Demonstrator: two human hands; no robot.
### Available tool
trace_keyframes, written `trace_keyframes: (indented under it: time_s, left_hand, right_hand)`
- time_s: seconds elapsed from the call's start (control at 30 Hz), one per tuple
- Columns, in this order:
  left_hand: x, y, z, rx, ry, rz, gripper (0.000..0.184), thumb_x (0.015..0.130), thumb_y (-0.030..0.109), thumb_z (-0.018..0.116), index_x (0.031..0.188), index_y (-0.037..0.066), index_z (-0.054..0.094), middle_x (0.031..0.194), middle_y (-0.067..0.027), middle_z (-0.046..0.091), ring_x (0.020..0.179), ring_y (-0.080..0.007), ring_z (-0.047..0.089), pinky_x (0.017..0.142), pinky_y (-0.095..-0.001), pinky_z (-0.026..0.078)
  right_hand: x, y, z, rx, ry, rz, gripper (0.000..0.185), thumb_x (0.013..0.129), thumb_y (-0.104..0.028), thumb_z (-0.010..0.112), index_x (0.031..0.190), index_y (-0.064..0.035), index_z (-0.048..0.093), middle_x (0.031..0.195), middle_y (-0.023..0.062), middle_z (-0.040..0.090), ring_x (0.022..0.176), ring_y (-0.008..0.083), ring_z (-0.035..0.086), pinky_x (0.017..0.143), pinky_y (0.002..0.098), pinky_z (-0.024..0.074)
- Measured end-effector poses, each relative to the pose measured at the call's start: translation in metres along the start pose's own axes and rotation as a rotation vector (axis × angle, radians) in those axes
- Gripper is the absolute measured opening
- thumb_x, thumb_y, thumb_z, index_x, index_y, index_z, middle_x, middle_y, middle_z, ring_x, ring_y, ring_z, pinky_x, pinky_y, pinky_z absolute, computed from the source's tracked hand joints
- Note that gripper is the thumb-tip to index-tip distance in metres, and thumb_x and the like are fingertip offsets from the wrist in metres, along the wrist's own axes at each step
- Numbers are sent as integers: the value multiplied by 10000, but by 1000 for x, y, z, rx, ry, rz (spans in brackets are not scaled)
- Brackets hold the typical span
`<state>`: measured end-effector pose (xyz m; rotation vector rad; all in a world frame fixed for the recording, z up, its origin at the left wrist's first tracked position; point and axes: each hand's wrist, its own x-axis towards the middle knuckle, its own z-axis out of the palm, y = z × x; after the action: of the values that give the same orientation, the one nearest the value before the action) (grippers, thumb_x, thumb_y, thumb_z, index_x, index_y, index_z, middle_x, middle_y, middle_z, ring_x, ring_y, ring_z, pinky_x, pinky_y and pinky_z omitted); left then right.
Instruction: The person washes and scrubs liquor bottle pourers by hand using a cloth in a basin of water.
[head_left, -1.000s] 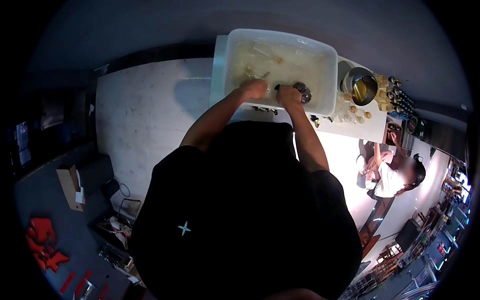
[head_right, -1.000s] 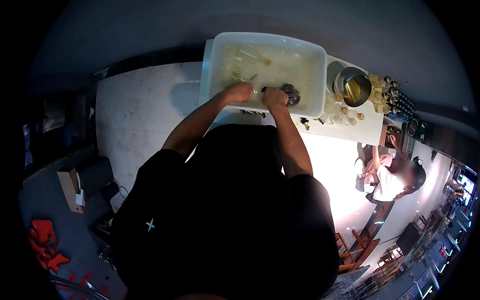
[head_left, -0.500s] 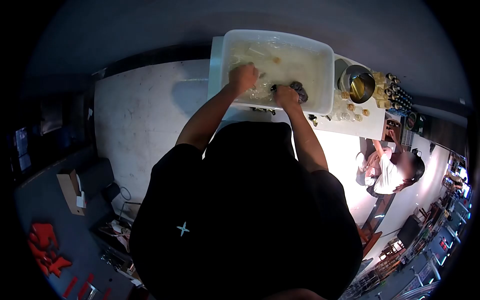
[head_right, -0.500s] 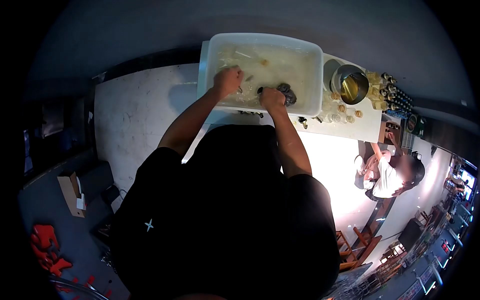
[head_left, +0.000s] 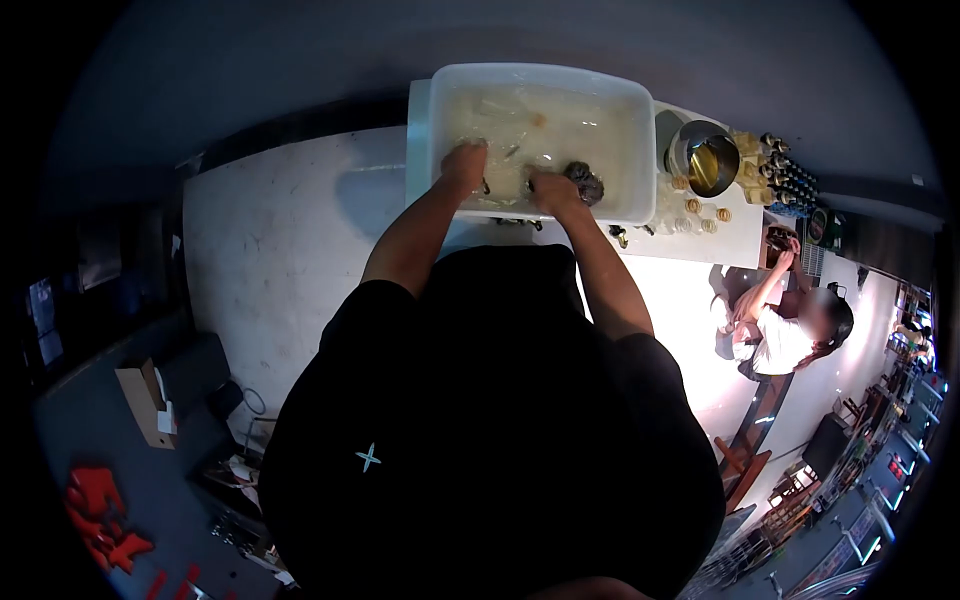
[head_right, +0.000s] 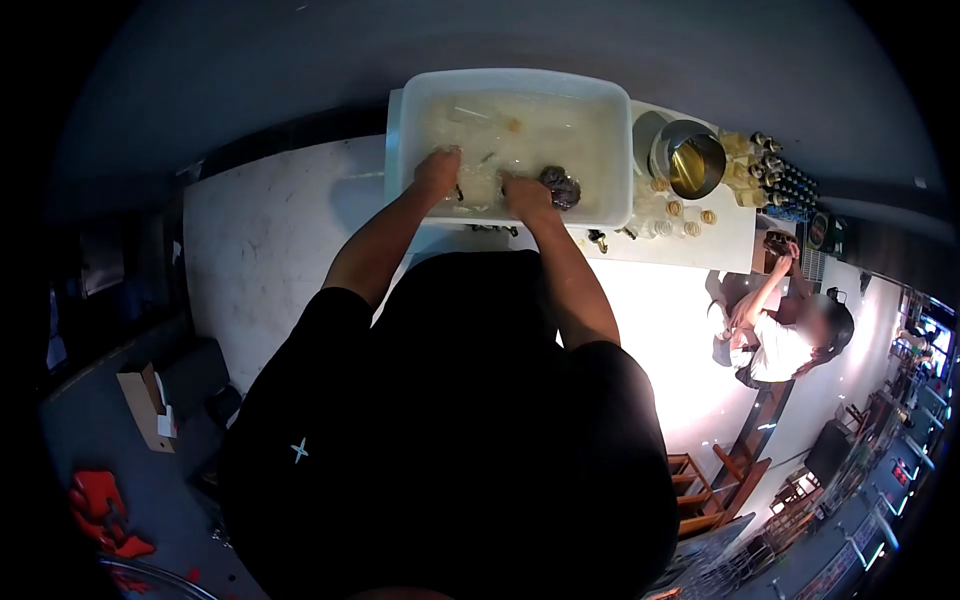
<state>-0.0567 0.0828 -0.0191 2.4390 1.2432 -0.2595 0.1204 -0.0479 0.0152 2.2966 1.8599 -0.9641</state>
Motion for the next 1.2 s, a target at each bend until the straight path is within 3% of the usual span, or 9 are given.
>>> trace_keyframes:
  time_s: [0.1,0.2,0.3,0.4,0.47,0.57,0.7,0.8,1.2]
  left_hand:
    - [-3,-1,0,-59,70,-55,275,879,53,588,1154,42,578,1130,-209,655,1053,-389,650,893,-487,533]
    - [-9,0,-7,-179,195,-30,262,897,42,571,1158,39,549,1077,-204,678,1008,-380,667,847,-493,534]
    - [-16,8,-27,-447,256,-7,247,911,52,589,1150,41,530,986,-189,700,953,-365,685,805,-481,534]
    - [-33,15,-47,-714,251,23,279,909,93,656,1156,37,538,937,-169,707,915,-314,702,787,-409,538]
    - [-40,15,-52,-802,246,99,334,896,129,718,1176,32,563,943,-149,706,906,-246,710,792,-327,536]
    - [-47,20,-56,-926,242,147,292,922,120,700,1165,15,577,964,-120,705,909,-185,696,806,-303,534]
    - [-46,22,-48,-1107,212,179,245,953,81,655,1173,4,580,1004,-93,694,921,-161,673,827,-292,533]
    - [-47,28,-49,-1235,227,206,217,952,79,653,1148,2,599,995,-86,692,907,-146,665,817,-280,528]
    - [-53,27,-56,-1293,250,168,207,956,70,628,1148,-5,626,963,-94,706,887,-137,669,801,-275,526]
  right_hand:
    - [8,-1,-1,-67,-145,11,335,856,-171,530,1145,-46,643,1155,216,672,1133,353,633,945,482,510]
    - [12,8,8,9,-41,58,350,851,-205,585,1157,-43,639,1150,220,673,1127,369,630,926,490,510]
    - [-2,9,3,264,108,-138,354,815,-192,705,1128,-35,653,1073,183,700,1052,322,674,888,428,527]
    - [0,10,-13,594,190,-113,391,747,-179,796,1099,-52,682,1054,150,709,961,273,690,868,373,527]
    - [-3,7,-24,714,283,-96,367,746,-90,790,1097,-65,688,994,118,700,902,228,678,846,335,524]
    - [-3,9,-30,882,477,-184,322,792,30,737,1101,-38,680,1024,79,708,916,187,675,864,296,514]
    - [-13,-5,-58,1321,435,-320,353,828,127,675,1146,-20,631,1063,83,713,960,138,662,894,265,508]
    - [-28,-20,-76,1582,405,-264,369,813,130,685,1128,-38,594,1071,98,717,973,140,665,897,266,512]
    - [-7,7,-30,1339,329,-111,301,764,50,778,1026,-30,654,973,39,682,900,117,631,832,262,515]
